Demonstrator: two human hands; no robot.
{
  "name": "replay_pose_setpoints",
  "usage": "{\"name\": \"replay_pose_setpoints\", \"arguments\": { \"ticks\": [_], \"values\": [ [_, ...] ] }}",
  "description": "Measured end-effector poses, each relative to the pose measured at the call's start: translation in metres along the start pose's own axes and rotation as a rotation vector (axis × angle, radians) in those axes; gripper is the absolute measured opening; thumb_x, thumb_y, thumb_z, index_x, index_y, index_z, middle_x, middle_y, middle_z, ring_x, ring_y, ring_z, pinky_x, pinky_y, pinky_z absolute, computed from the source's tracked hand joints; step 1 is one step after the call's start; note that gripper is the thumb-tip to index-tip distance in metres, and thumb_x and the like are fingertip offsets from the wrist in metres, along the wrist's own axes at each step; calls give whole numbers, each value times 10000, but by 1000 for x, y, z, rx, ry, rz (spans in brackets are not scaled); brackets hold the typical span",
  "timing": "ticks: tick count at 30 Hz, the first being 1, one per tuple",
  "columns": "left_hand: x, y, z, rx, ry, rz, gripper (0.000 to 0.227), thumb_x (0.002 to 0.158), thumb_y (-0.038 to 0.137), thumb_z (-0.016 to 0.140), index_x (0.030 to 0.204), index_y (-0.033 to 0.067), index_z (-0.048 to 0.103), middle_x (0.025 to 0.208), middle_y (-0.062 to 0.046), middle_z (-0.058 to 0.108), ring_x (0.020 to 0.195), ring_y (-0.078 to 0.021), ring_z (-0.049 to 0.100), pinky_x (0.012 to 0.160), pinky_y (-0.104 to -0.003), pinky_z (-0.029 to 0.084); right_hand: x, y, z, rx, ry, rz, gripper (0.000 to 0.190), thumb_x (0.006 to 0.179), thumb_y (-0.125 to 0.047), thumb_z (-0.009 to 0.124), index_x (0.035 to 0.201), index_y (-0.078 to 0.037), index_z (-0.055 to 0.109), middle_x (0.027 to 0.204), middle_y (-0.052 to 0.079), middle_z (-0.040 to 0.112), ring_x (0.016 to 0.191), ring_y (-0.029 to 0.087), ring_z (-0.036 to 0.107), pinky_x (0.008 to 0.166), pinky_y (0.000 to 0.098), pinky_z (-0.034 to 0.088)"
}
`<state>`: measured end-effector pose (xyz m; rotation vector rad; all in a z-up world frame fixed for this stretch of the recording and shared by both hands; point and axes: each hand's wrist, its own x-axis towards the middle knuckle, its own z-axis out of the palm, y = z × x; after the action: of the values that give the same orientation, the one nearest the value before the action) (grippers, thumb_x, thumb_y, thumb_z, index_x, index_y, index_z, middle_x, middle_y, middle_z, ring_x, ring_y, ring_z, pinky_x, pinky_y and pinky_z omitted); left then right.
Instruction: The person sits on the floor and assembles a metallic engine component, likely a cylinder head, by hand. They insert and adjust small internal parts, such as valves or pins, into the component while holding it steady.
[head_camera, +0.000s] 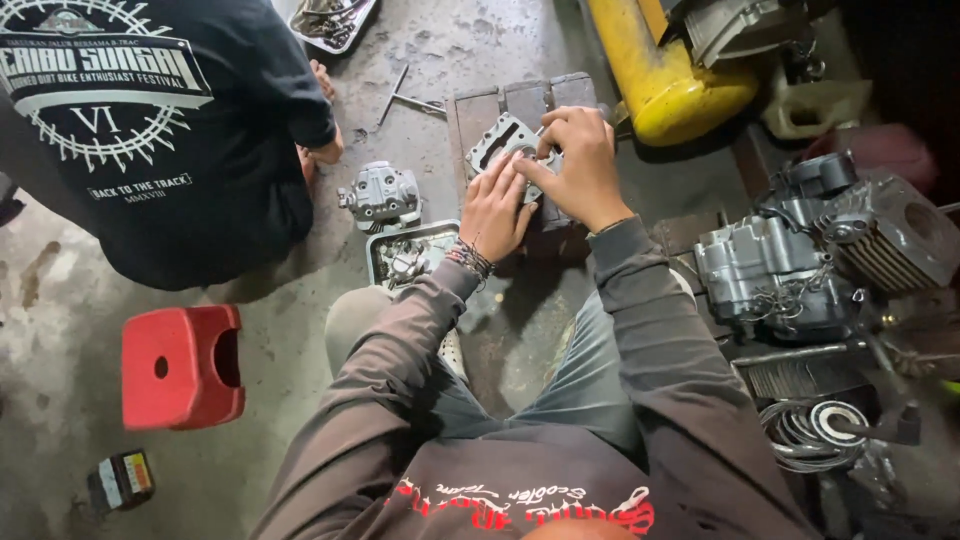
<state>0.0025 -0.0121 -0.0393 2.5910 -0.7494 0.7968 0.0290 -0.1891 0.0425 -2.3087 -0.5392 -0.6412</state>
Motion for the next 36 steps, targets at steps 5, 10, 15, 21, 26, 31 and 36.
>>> {"name": "replay_pose_setpoints", "arguments": {
  "ticks": [5, 10, 15, 21, 26, 31, 36],
  "values": [
    [0, 2, -5, -5, 6, 4, 578, 951, 426, 637, 1397, 64, 571, 1509, -97, 521, 1422, -257, 443, 1124, -403, 334, -1, 1, -5, 45, -28, 5, 221, 822, -300, 872, 885, -238, 669, 1133, -39, 667, 1204, 224, 577, 994, 404, 398],
    [1, 3, -4, -1, -3, -11, 589, 946, 434, 642, 1401, 68, 573, 1515, -91, 520, 1424, -256, 441, 1126, -402, 332, -3, 4, -9, 98, -101, 14, 148, 855, -239, 820, 962, -266, 722, 1159, -63, 681, 1220, 201, 574, 991, 378, 408],
    [0, 2, -2, -9, 3, -18, 639, 914, 413, 687, 1449, 95, 544, 1553, -65, 482, 1442, -238, 423, 1132, -386, 325, -2, 0, -14, 132, -126, -30, 182, 855, -155, 795, 1006, -244, 744, 1171, -21, 694, 1214, 243, 586, 981, 403, 423],
    [2, 4, -5, 5, -1, -14, 598, 936, 435, 651, 1422, 99, 558, 1535, -64, 499, 1437, -228, 431, 1130, -390, 331, -3, 5, -11, 101, -124, -32, 143, 851, -170, 808, 956, -235, 736, 1162, -35, 705, 1218, 221, 596, 984, 383, 419],
    [1, 2, -3, -1, 7, -8, 574, 946, 428, 643, 1407, 95, 563, 1534, -76, 498, 1432, -247, 438, 1125, -399, 332, -4, 7, -4, 35, -29, 4, 253, 843, -320, 878, 812, -207, 653, 1074, -6, 694, 1108, 255, 614, 915, 411, 431],
    [0, 4, -3, -4, 6, -30, 584, 969, 442, 604, 1444, 108, 537, 1546, -63, 490, 1448, -236, 427, 1134, -387, 315, -2, 1, -16, 124, -61, -36, 155, 871, -201, 836, 973, -222, 721, 1129, 9, 702, 1132, 267, 624, 937, 398, 444],
    [0, 5, -3, -1, -12, -37, 616, 950, 454, 621, 1453, 109, 534, 1544, -64, 498, 1453, -239, 417, 1154, -394, 305, -3, 1, -17, 214, -164, -68, 226, 878, -70, 735, 1067, -189, 772, 1212, 66, 696, 1220, 316, 604, 1011, 436, 440]
  ]
}}
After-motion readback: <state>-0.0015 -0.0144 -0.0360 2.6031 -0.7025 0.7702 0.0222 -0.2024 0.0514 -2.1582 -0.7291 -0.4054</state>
